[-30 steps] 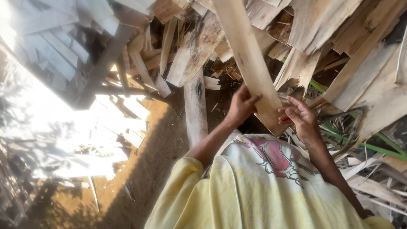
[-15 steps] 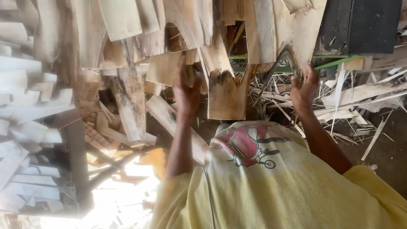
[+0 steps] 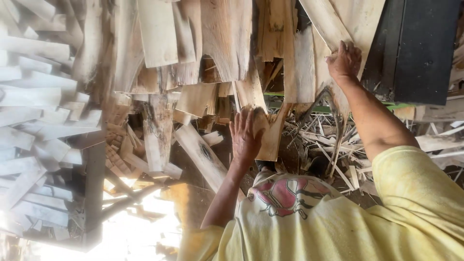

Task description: Feeding thin wood strips into a processing machine.

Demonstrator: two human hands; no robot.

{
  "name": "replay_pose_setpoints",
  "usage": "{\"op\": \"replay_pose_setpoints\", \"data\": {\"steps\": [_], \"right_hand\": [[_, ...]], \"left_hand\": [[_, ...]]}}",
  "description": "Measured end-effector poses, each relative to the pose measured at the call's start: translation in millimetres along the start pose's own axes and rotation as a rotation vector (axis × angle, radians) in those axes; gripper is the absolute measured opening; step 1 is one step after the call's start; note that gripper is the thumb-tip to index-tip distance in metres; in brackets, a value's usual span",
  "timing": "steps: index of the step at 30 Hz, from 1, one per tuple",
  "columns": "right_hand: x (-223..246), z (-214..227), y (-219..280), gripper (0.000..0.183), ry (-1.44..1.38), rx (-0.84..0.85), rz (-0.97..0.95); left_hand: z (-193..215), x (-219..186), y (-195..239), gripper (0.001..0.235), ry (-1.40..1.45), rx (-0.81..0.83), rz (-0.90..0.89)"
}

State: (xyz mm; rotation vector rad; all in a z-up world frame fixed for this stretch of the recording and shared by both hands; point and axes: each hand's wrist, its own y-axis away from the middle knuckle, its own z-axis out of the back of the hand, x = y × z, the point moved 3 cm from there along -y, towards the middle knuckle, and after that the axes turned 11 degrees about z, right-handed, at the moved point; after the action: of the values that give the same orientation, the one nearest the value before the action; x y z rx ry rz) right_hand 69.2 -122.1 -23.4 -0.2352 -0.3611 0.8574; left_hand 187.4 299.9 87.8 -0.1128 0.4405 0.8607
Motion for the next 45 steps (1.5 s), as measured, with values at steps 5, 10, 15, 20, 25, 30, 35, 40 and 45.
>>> {"op": "replay_pose_setpoints", "data": {"steps": [5, 10, 15, 20, 25, 30, 35, 40, 45], "right_hand": [[-29.4, -0.9, -14.7, 0.018, 0.095, 0.163, -0.025], [-1.9, 96.4, 18.5, 0.016, -0.683, -0.137, -0.434], [5.9, 144.4, 122.6, 0.023, -1.218, -0.077, -0.729], [-34.1, 154.4, 229.8, 0.017, -1.516, -0.02, -0.775], [-78.3, 176.1, 271.5, 0.023, -1.537, -0.055, -0.826], [-107.2, 188.6, 294.6, 0.037, -1.305, -0.044, -0.793], [-109.2, 179.2, 321.6, 0.042, -1.49, -0.209, -0.765], [-116.1, 185.8, 318.4, 0.036, -1.494, -0.187, -0.931], [-126.3, 170.1, 319.2, 0.032, -1.354, 0.036, -1.04]], "left_hand": [[-3.3, -10.1, 6.4, 0.066, 0.221, -0.068, -0.154], [-53.4, -65.8, -30.5, 0.069, 0.601, 0.327, -0.042], [-122.2, -153.0, -81.6, 0.073, 0.986, 0.653, 0.135], [-177.7, -222.7, -99.6, 0.062, 1.474, 0.864, 0.348], [-240.1, -257.8, -85.6, 0.042, 1.395, 0.798, 0.446], [-263.6, -290.3, -56.2, 0.028, 1.314, 0.593, 0.449], [-347.3, -276.3, -69.1, 0.046, 1.299, 0.751, 0.258], [-354.0, -296.1, -52.6, 0.036, 1.109, 0.65, 0.197], [-358.8, -321.0, -39.6, 0.025, 0.899, 0.475, 0.132]]}}
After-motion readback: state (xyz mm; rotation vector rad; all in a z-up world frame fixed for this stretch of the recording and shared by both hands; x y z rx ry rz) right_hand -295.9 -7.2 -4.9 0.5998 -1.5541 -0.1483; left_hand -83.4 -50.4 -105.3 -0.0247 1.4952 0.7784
